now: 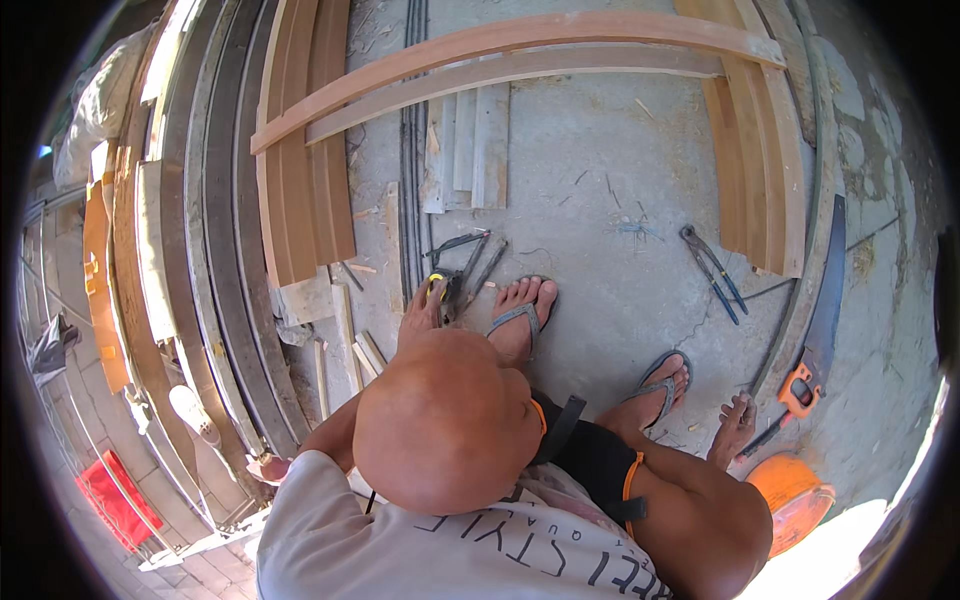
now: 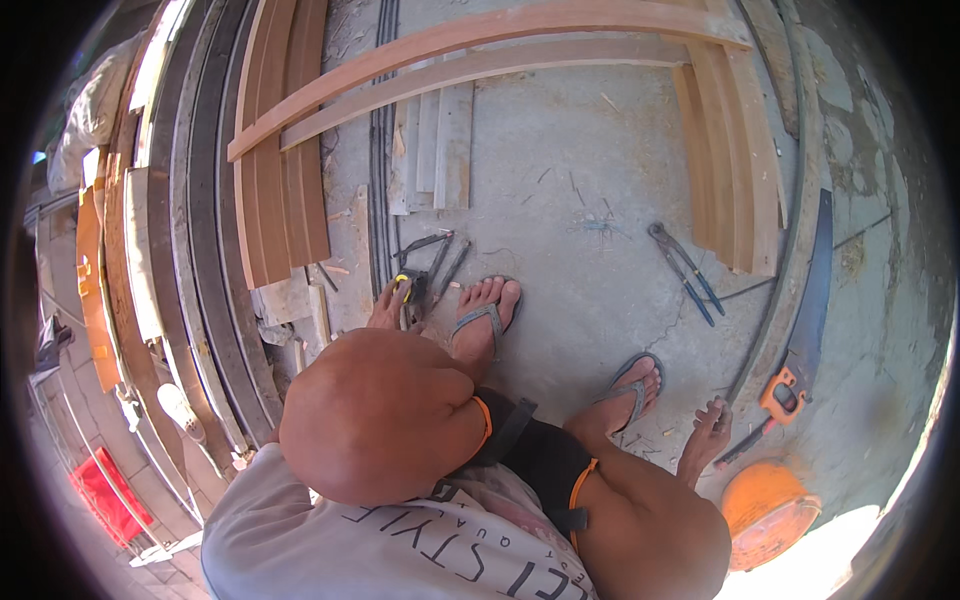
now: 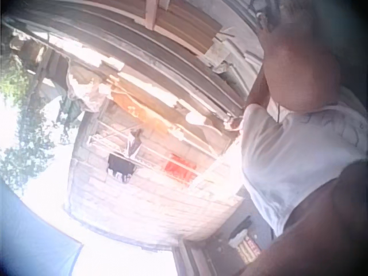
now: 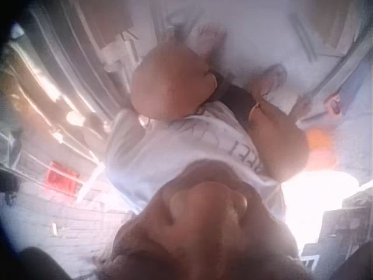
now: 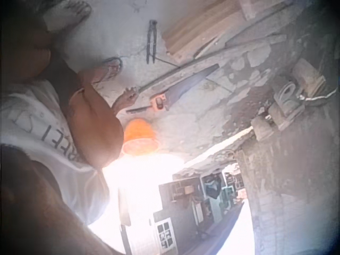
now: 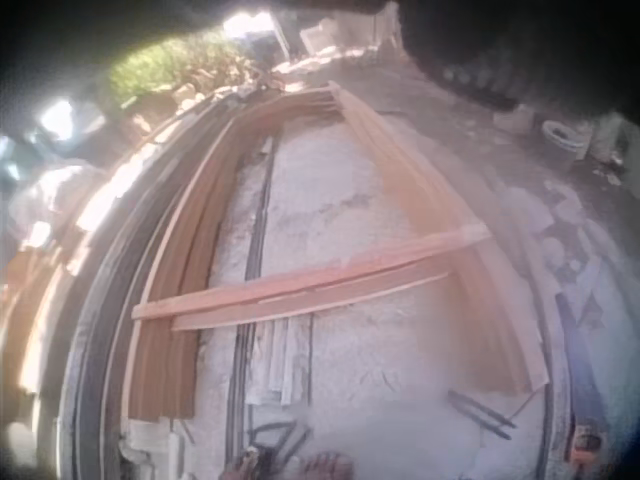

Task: The person sits on a concrete floor and assembles a rectangular wooden frame. They use pliers to remove nails from a piece of wood, then measure and mark a small wooden strip with a tape measure and pencil. The person positions the wooden frame on the ground and continues to measure and mark components.

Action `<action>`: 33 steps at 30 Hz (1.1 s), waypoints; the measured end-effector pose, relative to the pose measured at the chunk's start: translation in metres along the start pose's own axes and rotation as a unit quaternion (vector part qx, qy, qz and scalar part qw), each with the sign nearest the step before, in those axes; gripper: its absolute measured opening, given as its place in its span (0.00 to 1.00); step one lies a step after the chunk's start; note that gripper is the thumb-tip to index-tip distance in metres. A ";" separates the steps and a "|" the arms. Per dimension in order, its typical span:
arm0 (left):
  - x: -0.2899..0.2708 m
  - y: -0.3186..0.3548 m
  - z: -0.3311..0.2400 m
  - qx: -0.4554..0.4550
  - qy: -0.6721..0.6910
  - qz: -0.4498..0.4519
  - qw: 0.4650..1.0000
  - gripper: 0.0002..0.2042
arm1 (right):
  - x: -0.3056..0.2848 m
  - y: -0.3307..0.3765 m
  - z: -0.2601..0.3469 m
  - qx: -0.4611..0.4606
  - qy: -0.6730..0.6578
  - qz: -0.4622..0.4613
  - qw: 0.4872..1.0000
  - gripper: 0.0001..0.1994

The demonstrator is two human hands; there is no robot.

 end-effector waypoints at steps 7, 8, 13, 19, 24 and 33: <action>0.002 -0.015 0.007 0.010 0.060 -0.123 0.991 0.37 | -0.009 -0.017 0.023 -0.038 0.058 0.036 0.997 0.23; 0.001 -0.020 0.004 0.013 0.073 -0.120 0.990 0.37 | -0.006 -0.016 0.024 -0.042 0.068 0.045 0.996 0.23; 0.003 -0.033 -0.001 -0.006 0.088 -0.108 0.990 0.32 | 0.013 0.011 0.076 -0.075 0.128 0.098 0.984 0.21; -0.017 -0.031 -0.042 0.056 0.179 -0.087 0.978 0.29 | 0.050 0.023 0.167 -0.223 0.234 0.235 0.917 0.16; 0.013 -0.061 -0.133 0.235 0.147 -0.016 0.961 0.29 | 0.104 0.054 0.266 -0.381 0.401 0.322 0.768 0.15; 0.101 -0.108 -0.206 0.358 0.068 0.014 0.931 0.30 | 0.170 0.054 0.334 -0.506 0.491 0.296 0.645 0.15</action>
Point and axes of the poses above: each hand's wrist, its own y-axis away from the middle knuckle, its own x-axis out of the palm, z = x × y, the point moved 8 cm from there along -y, towards the middle knuckle, and after that the axes turned 10 degrees about y, right-handed, at the moved point
